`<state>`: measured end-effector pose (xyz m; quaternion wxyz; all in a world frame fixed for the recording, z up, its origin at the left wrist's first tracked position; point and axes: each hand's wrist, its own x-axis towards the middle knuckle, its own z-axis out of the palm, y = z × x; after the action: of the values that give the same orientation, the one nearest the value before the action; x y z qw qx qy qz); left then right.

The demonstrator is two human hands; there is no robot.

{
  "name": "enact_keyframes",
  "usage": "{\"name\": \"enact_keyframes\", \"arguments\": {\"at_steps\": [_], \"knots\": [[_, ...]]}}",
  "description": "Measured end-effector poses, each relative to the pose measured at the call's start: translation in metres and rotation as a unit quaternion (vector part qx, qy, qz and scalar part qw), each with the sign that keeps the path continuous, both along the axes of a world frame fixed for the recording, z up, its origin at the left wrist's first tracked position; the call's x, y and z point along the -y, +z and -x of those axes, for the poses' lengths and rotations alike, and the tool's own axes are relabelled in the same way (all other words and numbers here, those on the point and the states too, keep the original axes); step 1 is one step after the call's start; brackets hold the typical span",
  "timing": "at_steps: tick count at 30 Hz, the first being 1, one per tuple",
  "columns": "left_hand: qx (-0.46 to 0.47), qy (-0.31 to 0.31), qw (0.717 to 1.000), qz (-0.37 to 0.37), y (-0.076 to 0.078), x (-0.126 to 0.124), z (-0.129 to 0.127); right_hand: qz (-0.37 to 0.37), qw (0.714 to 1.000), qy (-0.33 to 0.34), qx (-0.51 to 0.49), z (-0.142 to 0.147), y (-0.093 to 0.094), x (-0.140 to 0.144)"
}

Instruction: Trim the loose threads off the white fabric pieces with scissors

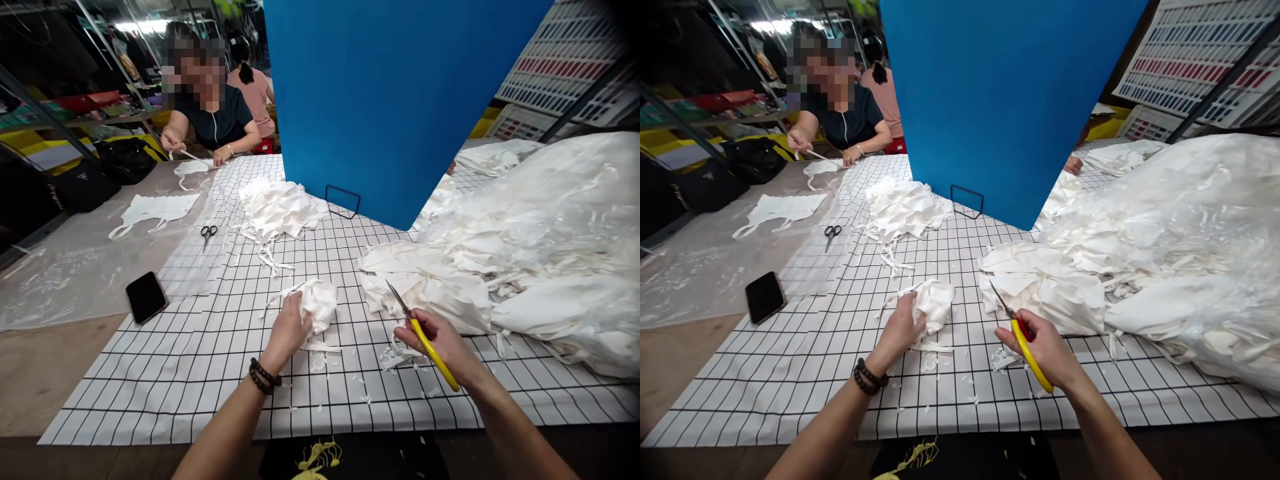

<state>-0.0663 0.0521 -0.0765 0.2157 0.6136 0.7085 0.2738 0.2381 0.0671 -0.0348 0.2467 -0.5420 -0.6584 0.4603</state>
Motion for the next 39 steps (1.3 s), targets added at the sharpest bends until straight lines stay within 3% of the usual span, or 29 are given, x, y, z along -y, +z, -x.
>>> {"name": "enact_keyframes", "arguments": {"at_steps": [3,6,8,11,13,16,19,22,24,26,28,30,32,33,36,39], "knots": [[0.007,0.016,1.000,-0.002,0.022,-0.033,0.027,-0.013,0.997,-0.061,0.036,-0.019,-0.004,0.001],[-0.018,0.090,0.994,-0.057,0.067,-0.085,0.064,-0.033,0.984,-0.150,0.085,-0.028,-0.007,-0.010],[-0.070,0.149,0.976,-0.139,0.095,-0.121,0.081,-0.046,0.974,-0.179,0.130,-0.021,-0.012,-0.021],[-0.121,0.135,0.978,-0.103,0.111,-0.155,0.078,-0.054,0.969,-0.175,0.163,0.007,-0.022,-0.040],[-0.116,0.054,0.991,-0.045,0.103,-0.158,0.054,-0.069,0.966,-0.181,0.171,0.029,-0.027,-0.049],[-0.077,-0.138,0.987,-0.025,0.075,-0.138,0.002,-0.076,0.969,-0.178,0.154,0.051,-0.027,-0.048],[-0.040,-0.296,0.954,-0.008,0.047,-0.115,-0.049,-0.055,0.984,-0.139,0.101,0.058,-0.019,-0.022],[-0.021,-0.359,0.933,-0.015,0.029,-0.107,-0.091,0.043,0.995,-0.057,-0.068,0.059,-0.007,0.022],[-0.024,-0.362,0.932,-0.025,0.022,-0.110,-0.115,0.139,0.974,-0.004,-0.181,0.057,-0.003,0.046],[-0.032,-0.349,0.936,-0.033,0.015,-0.117,-0.135,0.164,0.967,-0.017,-0.197,0.047,-0.003,0.057],[-0.032,-0.328,0.943,-0.039,0.010,-0.125,-0.147,0.097,0.982,-0.112,-0.116,0.027,-0.007,0.052],[-0.019,-0.303,0.952,-0.044,0.008,-0.131,-0.148,-0.015,0.970,-0.243,0.009,-0.002,-0.015,0.034],[0.007,-0.274,0.961,-0.046,0.009,-0.137,-0.137,-0.105,0.925,-0.348,0.108,-0.032,-0.022,0.011],[0.021,-0.257,0.965,-0.047,0.010,-0.138,-0.127,-0.117,0.915,-0.366,0.121,-0.046,-0.025,-0.001],[0.051,-0.197,0.978,-0.049,0.019,-0.140,-0.093,-0.093,0.931,-0.340,0.091,-0.066,-0.028,-0.028],[0.060,-0.131,0.987,-0.065,0.034,-0.129,-0.068,-0.092,0.955,-0.282,0.019,-0.059,-0.010,-0.040]]}}
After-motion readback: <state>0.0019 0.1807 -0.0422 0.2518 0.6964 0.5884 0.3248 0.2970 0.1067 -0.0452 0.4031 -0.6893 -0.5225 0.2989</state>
